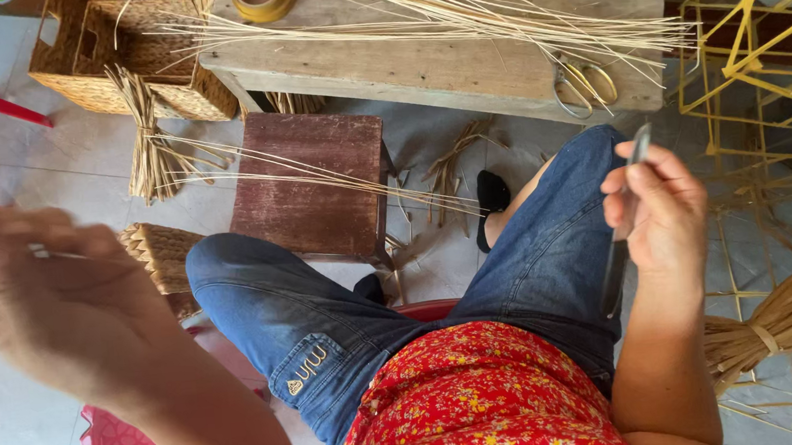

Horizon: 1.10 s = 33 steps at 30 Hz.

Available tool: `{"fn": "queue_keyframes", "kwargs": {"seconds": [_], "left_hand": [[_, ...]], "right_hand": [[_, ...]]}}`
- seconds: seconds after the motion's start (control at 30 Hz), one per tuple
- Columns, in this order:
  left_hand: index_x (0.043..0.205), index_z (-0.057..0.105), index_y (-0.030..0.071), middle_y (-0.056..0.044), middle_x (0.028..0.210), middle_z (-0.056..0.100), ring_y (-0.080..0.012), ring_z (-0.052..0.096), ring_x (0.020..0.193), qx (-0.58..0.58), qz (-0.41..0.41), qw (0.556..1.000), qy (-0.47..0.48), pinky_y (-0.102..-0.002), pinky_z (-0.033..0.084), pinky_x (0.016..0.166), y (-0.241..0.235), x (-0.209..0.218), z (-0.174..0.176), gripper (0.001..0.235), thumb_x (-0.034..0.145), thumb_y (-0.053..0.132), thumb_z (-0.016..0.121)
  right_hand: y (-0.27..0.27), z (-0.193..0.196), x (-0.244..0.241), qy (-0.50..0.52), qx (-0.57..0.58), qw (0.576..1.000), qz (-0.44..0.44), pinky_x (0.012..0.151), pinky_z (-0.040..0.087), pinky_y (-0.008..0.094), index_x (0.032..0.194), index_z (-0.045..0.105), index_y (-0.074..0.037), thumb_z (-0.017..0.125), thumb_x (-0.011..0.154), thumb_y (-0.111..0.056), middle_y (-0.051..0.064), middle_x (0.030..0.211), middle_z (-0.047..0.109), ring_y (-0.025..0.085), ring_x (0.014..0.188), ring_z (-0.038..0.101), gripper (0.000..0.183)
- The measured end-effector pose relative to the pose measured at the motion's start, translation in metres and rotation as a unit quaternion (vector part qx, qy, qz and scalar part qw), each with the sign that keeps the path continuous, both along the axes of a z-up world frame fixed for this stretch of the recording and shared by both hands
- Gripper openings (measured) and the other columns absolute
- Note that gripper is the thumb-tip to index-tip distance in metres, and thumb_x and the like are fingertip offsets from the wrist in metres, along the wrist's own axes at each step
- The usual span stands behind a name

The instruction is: The person sits on a red stool and uses a knife to scrape and smooth thin bamboo strips. They repeatedly pick up a strip, scrape it lengthwise, and place it on a wooden board or table. The process is repeated for multiple strips.

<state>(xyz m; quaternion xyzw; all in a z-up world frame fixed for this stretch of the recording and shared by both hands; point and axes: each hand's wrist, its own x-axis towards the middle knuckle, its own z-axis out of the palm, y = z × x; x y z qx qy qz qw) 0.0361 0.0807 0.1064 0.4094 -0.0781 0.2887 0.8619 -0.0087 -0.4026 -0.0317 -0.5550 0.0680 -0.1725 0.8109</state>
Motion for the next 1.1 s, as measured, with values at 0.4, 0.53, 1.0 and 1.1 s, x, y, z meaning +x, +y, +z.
{"fn": "queue_keyframes", "kwargs": {"seconds": [0.4,0.53,1.0,1.1], "left_hand": [[0.106,0.065,0.006,-0.007,0.103,0.067,-0.0122,0.058,0.083,0.021,-0.109,0.99,0.092,-0.028,0.05,0.078,-0.123,0.007,-0.067,0.005,0.105,0.01,0.066],[0.11,0.067,0.003,-0.006,0.105,0.071,-0.0098,0.058,0.081,0.013,-0.188,0.963,0.191,-0.025,0.048,0.076,-0.161,-0.009,-0.112,0.012,0.104,0.013,0.066],[0.125,0.069,0.007,-0.01,0.121,0.074,-0.0212,0.071,0.109,0.557,0.023,0.827,-0.067,-0.032,0.06,0.096,-0.144,-0.031,-0.082,0.018,0.112,0.012,0.058],[0.118,0.068,0.003,-0.013,0.11,0.075,-0.0294,0.072,0.1,0.657,0.086,0.745,-0.08,-0.039,0.057,0.088,-0.129,-0.017,-0.071,0.018,0.103,0.012,0.065]], "right_hand": [[0.118,0.042,-0.013,0.072,-0.119,0.942,0.304,0.053,0.05,0.022,0.145,0.053,-0.002,0.056,0.1,-0.006,0.008,0.08,0.07,0.009,0.059,0.061,0.046],[0.137,0.043,-0.005,0.06,-0.075,0.952,0.291,0.057,0.051,0.022,0.15,0.046,-0.003,0.055,0.1,-0.007,0.008,0.083,0.069,0.009,0.062,0.061,0.05],[0.09,0.026,0.016,0.047,-0.048,0.975,0.211,0.052,0.047,0.022,0.133,0.062,0.005,0.056,0.105,-0.01,0.01,0.082,0.068,0.012,0.061,0.059,0.032],[0.088,0.029,0.017,0.025,-0.052,0.976,0.211,0.053,0.047,0.022,0.133,0.062,0.005,0.056,0.106,-0.01,0.01,0.084,0.068,0.011,0.061,0.058,0.031]]}}
